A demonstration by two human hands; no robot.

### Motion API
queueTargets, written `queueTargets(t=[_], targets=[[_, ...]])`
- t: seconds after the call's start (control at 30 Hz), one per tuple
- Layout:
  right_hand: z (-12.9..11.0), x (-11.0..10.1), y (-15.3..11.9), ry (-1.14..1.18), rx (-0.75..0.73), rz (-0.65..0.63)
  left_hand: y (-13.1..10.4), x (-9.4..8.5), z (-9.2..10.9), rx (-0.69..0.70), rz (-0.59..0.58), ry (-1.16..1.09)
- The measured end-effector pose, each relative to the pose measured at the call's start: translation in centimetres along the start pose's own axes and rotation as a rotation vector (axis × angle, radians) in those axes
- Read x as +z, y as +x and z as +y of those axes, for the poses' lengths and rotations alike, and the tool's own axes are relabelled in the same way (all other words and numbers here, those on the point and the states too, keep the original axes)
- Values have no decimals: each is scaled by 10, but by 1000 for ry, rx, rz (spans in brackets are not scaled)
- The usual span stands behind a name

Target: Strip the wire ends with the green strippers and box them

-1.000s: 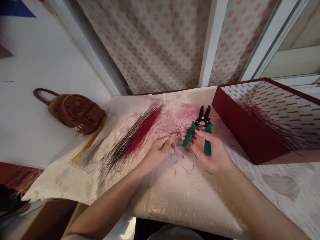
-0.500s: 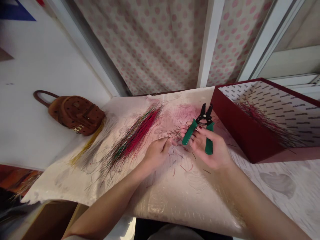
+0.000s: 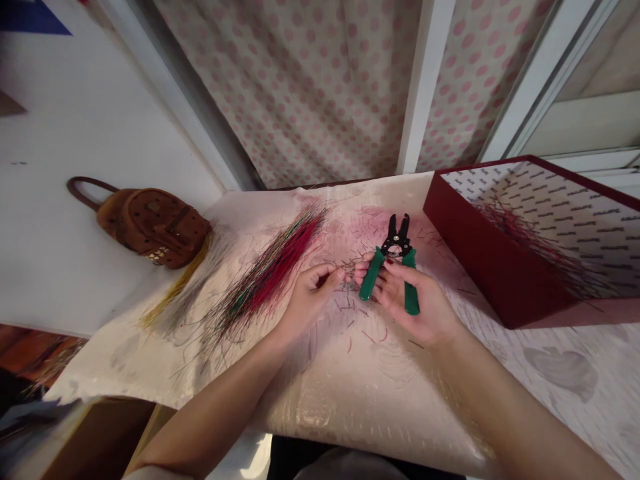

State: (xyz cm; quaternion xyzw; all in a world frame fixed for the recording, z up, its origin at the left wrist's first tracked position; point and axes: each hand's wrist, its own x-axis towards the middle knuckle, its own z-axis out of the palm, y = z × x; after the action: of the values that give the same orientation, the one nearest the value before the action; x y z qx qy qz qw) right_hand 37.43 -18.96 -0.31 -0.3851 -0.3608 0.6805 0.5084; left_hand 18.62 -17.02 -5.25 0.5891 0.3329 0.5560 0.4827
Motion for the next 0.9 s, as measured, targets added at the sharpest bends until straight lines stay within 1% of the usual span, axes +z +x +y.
queueTargets(t=[0.1, 0.2, 0.27, 0.33, 0.47, 0.63, 0.9], targets=[[2, -2, 0, -25, 19, -3, 0, -4, 5, 59, 133, 54], [9, -2, 0, -77, 99, -103, 1, -7, 9, 94, 280, 93], [15, -1, -2, -108, 146, -171, 2, -9, 10, 104, 334, 88], [20, 1, -4, -144, 162, -200, 3, -10, 10, 118, 370, 70], [25, 6, -10, -222, 187, -175, 3, -10, 10, 149, 371, 66], [25, 8, -12, -298, 221, -135, 1, -10, 9, 169, 350, 189], [24, 14, -13, -339, 197, -127, 0, -11, 7, 151, 317, 260]])
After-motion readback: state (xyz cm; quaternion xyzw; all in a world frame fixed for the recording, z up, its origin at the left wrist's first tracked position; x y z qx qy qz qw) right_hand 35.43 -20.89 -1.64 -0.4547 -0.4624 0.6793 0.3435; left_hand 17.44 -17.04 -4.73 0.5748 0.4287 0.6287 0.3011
